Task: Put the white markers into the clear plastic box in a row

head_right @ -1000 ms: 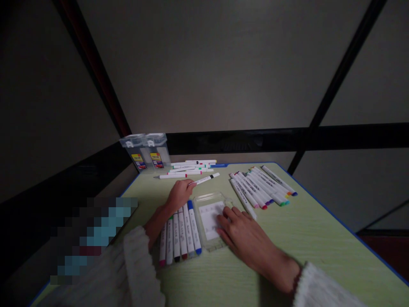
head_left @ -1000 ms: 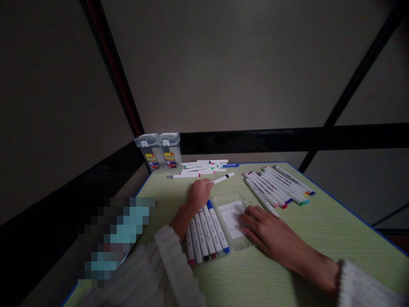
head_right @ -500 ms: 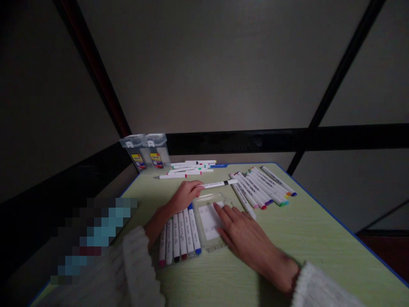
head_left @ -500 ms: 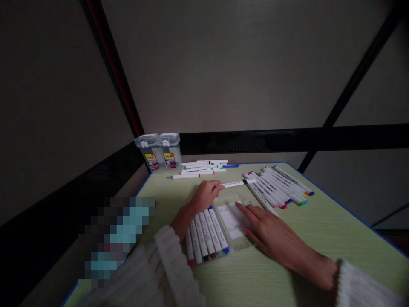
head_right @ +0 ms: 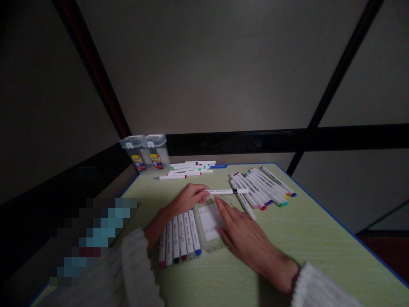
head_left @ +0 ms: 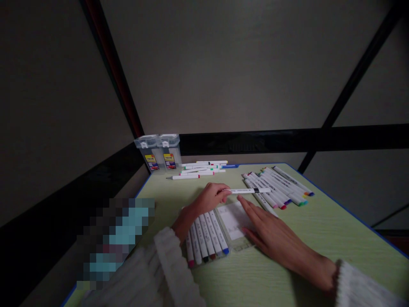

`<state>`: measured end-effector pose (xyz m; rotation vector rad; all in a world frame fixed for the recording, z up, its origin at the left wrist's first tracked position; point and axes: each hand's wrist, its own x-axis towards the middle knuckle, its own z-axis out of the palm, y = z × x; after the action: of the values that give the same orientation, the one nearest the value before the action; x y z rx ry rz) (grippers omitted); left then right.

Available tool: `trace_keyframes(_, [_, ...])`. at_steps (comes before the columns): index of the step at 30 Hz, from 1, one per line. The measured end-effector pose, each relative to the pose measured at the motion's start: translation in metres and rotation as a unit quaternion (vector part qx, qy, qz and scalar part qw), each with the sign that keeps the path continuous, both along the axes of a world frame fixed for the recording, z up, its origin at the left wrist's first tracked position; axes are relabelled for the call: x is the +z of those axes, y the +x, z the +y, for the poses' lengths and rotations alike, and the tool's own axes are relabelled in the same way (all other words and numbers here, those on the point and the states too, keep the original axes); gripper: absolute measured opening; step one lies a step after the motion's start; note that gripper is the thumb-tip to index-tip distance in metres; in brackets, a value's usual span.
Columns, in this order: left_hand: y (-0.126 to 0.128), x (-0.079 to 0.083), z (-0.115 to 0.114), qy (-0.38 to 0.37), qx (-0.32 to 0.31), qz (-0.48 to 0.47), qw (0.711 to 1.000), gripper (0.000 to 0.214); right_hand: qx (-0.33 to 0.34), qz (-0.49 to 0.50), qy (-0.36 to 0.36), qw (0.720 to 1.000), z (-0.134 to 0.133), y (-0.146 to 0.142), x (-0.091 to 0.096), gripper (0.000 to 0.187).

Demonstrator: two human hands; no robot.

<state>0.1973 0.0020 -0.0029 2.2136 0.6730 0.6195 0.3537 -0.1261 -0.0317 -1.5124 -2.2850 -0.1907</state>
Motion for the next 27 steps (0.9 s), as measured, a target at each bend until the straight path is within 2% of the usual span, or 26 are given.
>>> trace_keyframes(12, [0.006,0.005,-0.008,-0.056,-0.019,0.004,0.998,0.024,-0.007,0.023,-0.004,1.0,0.001,0.001,-0.002,0.07])
trace_keyframes(21, [0.008,0.002,-0.011,-0.182,-0.064,-0.008,0.981,0.013,-0.013,0.035,-0.009,0.999,0.001,0.001,-0.002,0.07])
trace_keyframes(27, [0.008,0.002,-0.013,-0.187,-0.097,0.011,0.977,0.012,-0.006,0.026,-0.006,1.0,0.0,0.0,0.002,0.069])
